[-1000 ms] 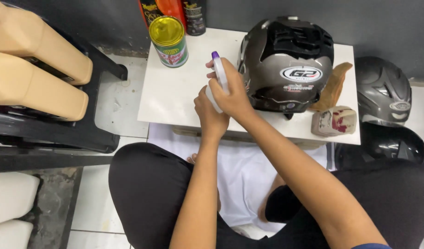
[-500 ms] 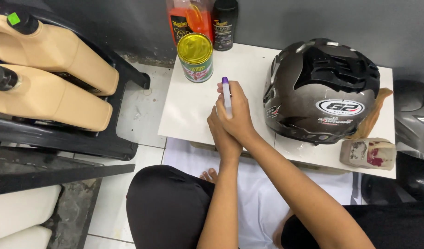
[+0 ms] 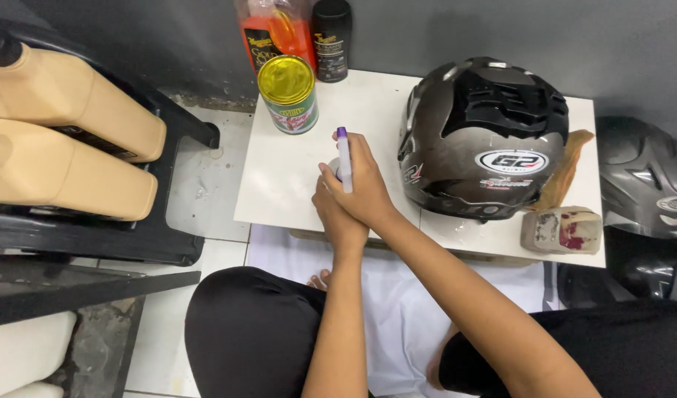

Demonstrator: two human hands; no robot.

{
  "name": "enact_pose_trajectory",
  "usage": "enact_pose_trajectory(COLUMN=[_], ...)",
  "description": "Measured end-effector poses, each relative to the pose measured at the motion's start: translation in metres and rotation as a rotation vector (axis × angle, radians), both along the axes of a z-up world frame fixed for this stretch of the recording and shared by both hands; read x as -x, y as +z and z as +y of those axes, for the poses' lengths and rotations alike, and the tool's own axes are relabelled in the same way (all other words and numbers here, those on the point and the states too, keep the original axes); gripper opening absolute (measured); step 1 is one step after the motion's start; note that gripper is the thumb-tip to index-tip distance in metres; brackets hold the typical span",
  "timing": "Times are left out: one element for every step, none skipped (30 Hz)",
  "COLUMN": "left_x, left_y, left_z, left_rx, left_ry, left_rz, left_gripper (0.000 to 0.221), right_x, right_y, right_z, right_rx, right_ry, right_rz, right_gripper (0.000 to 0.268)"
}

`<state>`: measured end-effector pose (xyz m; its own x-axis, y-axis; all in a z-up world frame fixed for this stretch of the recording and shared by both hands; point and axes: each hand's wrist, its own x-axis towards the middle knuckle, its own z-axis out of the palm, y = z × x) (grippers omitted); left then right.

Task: The person cleans a motorcycle helmet placed on a white table. They use a pink sponge to wipe the helmet's surface, then spray it with a liquid from a spray bottle, and continue wiping with the sponge.

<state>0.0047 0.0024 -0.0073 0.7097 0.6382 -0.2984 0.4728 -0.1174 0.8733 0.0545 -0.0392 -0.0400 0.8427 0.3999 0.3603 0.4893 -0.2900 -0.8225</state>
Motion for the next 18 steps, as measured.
enact_pose_trajectory(left_x=[0.005,0.009,0.012,0.015,0.017,0.020,0.023,0.023,0.023,0.027,0.029,0.032,0.030,0.030,0.028,0.028,0.027,0.025], left_y=[-0.021,-0.042,-0.063,-0.055,-0.048,-0.041,-0.045,-0.048,-0.052,-0.053,-0.054,-0.055,-0.052,-0.050,-0.049,-0.042,-0.036,-0.030], left_z=[0.000,-0.001,-0.003,-0.003,-0.003,-0.004,-0.006,-0.006,-0.008,-0.013,-0.019,-0.024,-0.036,-0.048,-0.061,-0.073,-0.085,-0.096], left_rx=[0.004,-0.026,-0.059,-0.060,-0.090,-0.122,-0.125,-0.155,-0.187,-0.189,-0.216,-0.242,-0.244,-0.210,-0.175,-0.176,-0.124,-0.073], left_ry=[-0.011,-0.022,-0.032,-0.049,-0.131,-0.218,-0.241,-0.356,-0.471,-0.491,-0.577,-0.661,-0.680,-0.749,-0.818,-0.840,-0.936,-1.028], left_rz=[-0.002,0.122,0.246,0.241,0.336,0.434,0.432,0.491,0.549,0.544,0.480,0.414,0.408,0.386,0.365,0.362,0.333,0.307], left_gripper=[0.042,0.067,0.092,0.092,0.073,0.055,0.055,0.048,0.051,0.051,0.044,0.039,0.039,0.039,0.040,0.040,0.042,0.045], right_x=[0.000,-0.001,-0.002,-0.003,-0.003,-0.001,0.001,0.001,0.001,0.003,0.004,0.004,0.007,0.011,0.014,0.018,0.022,0.025], right_y=[-0.003,-0.005,-0.007,-0.003,0.000,0.003,0.007,0.013,0.018,0.014,0.010,0.006,0.010,0.013,0.016,0.038,0.061,0.082], right_z=[-0.005,-0.010,-0.016,-0.024,-0.033,-0.043,-0.053,-0.063,-0.074,-0.082,-0.090,-0.099,-0.108,-0.118,-0.128,-0.142,-0.155,-0.166], right_rx=[0.004,0.043,0.082,0.083,0.151,0.219,0.221,0.294,0.366,0.371,0.487,0.605,0.610,0.647,0.684,0.688,0.743,0.792], right_ry=[-0.011,0.009,0.029,0.012,0.069,0.122,0.100,0.163,0.227,0.206,0.252,0.299,0.280,0.352,0.424,0.404,0.451,0.501], right_rz=[-0.002,0.001,0.005,0.001,-0.009,-0.013,-0.010,-0.015,-0.017,-0.016,-0.064,-0.111,-0.108,-0.137,-0.166,-0.158,-0.178,-0.198], right_gripper=[0.047,0.051,0.056,0.056,0.067,0.078,0.078,0.081,0.083,0.083,0.064,0.048,0.048,0.036,0.027,0.027,0.022,0.017])
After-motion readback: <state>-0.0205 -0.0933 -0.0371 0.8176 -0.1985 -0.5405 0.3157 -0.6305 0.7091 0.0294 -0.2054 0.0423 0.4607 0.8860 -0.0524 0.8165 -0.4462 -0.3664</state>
